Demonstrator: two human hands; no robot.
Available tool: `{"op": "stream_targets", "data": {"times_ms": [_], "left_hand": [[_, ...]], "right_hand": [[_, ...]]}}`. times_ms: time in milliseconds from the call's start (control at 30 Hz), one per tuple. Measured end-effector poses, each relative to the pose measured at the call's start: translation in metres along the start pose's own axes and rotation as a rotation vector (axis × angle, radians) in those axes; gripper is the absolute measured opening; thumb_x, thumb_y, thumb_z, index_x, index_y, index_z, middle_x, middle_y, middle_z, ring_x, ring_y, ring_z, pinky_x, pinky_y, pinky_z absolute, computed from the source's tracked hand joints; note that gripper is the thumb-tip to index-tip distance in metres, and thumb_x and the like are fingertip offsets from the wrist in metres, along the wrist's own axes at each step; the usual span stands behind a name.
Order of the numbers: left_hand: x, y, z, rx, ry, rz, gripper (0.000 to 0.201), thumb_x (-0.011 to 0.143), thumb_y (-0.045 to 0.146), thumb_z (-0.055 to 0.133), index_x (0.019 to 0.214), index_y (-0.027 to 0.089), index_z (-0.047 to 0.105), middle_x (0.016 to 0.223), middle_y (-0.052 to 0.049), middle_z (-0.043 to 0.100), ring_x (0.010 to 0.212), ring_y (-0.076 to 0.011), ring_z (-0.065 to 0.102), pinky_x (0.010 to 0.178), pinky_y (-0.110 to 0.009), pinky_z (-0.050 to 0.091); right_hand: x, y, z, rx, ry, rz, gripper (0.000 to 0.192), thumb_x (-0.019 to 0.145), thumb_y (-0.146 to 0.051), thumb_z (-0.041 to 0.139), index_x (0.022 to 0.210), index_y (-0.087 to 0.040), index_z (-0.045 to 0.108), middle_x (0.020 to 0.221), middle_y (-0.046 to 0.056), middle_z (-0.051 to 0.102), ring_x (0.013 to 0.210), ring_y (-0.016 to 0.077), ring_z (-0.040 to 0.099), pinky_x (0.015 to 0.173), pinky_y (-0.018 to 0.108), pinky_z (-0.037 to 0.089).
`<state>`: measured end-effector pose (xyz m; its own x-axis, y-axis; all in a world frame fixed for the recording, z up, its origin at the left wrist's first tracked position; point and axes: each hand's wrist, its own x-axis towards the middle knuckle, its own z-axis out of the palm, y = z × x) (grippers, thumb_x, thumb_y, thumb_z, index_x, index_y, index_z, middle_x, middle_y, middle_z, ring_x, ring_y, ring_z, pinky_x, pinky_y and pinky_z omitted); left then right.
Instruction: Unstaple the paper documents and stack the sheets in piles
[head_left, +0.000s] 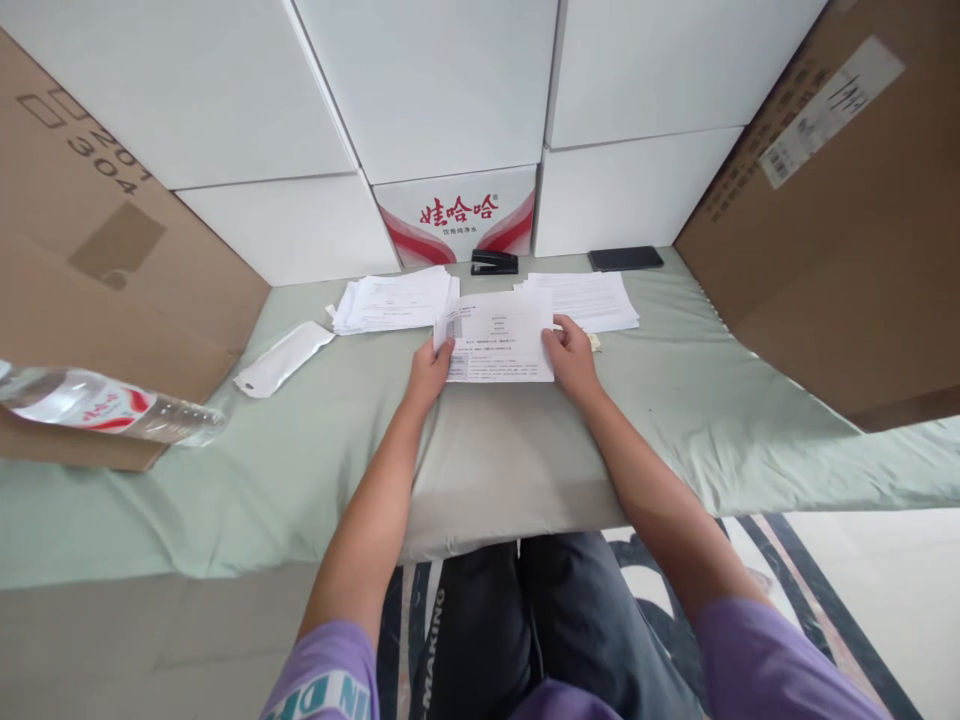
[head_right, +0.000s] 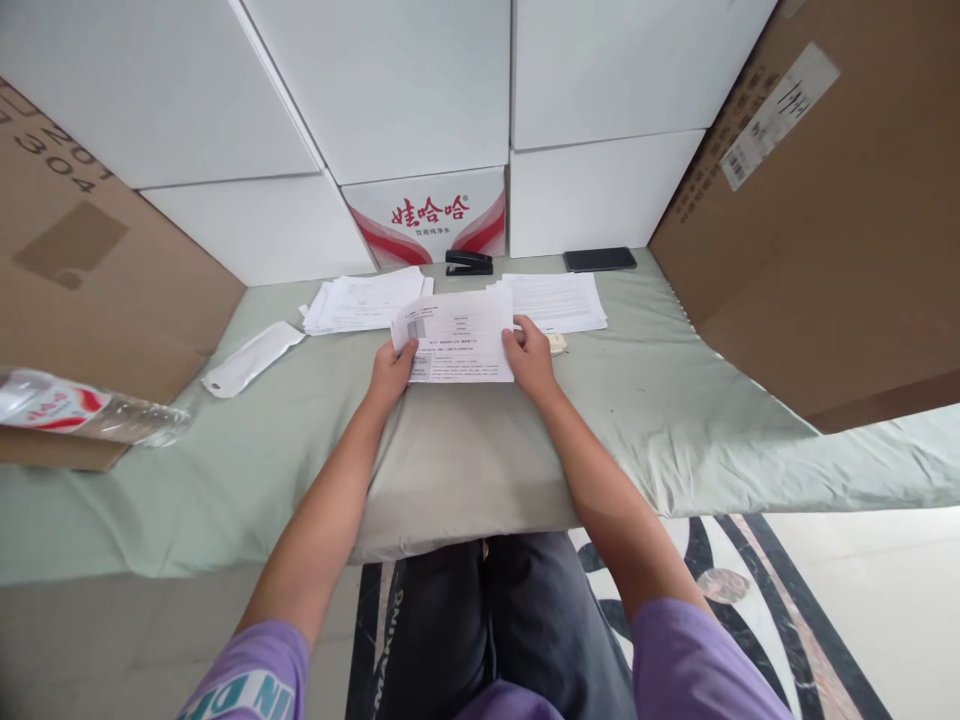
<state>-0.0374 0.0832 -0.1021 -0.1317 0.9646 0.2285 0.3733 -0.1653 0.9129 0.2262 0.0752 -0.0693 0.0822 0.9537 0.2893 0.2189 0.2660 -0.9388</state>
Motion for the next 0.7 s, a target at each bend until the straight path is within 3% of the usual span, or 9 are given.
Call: {"op": "stream_targets", "data": {"times_ms": [200,367,533,700], "left_hand": [[0.006,-0.006,-0.009,0.046,-0.056,0.008,0.046,0.091,0.049,0.053,0.115,0.014,0.07,0.102,-0.011,0.076,0.099,-0.0281,0.069,0.083,-0.038,0.057],[0.006,-0.006,-0.018,0.088,-0.2,-0.023,0.044,0.09,0.049,0.054,0.112,0.015,0.072,0.099,-0.01,0.077,0.096,-0.0283,0.07,0.087,-0.039,0.055],[0.006,-0.003,-0.03,0.155,-0.256,-0.033,0.041,0.083,0.048,0.062,0.105,0.017,0.076,0.091,-0.01,0.078,0.086,-0.0293,0.071,0.082,-0.038,0.055],[0.004,0.002,-0.034,0.283,-0.326,-0.032,0.037,0.084,0.047,0.058,0.1,0.019,0.077,0.09,-0.01,0.078,0.083,-0.0297,0.071,0.078,-0.036,0.055]], "right_hand": [[0.014,0.002,-0.018,0.176,0.214,0.015,0.016,0.086,-0.032,0.051,0.097,-0.024,0.06,0.078,-0.001,0.068,0.056,0.0117,0.055,0.055,0.026,0.043],[0.021,0.006,-0.031,0.028,0.292,-0.026,0.014,0.082,-0.026,0.047,0.083,-0.022,0.061,0.078,0.002,0.069,0.069,0.0153,0.059,0.07,0.03,0.048],[0.021,0.013,-0.033,-0.295,0.178,0.007,0.02,0.082,-0.025,0.044,0.084,-0.021,0.063,0.087,0.006,0.073,0.089,0.0226,0.065,0.088,0.037,0.046],[0.018,0.02,-0.027,-0.613,0.059,0.013,0.024,0.083,-0.024,0.048,0.096,-0.021,0.068,0.096,0.008,0.075,0.1,0.0273,0.063,0.102,0.046,0.033]]}}
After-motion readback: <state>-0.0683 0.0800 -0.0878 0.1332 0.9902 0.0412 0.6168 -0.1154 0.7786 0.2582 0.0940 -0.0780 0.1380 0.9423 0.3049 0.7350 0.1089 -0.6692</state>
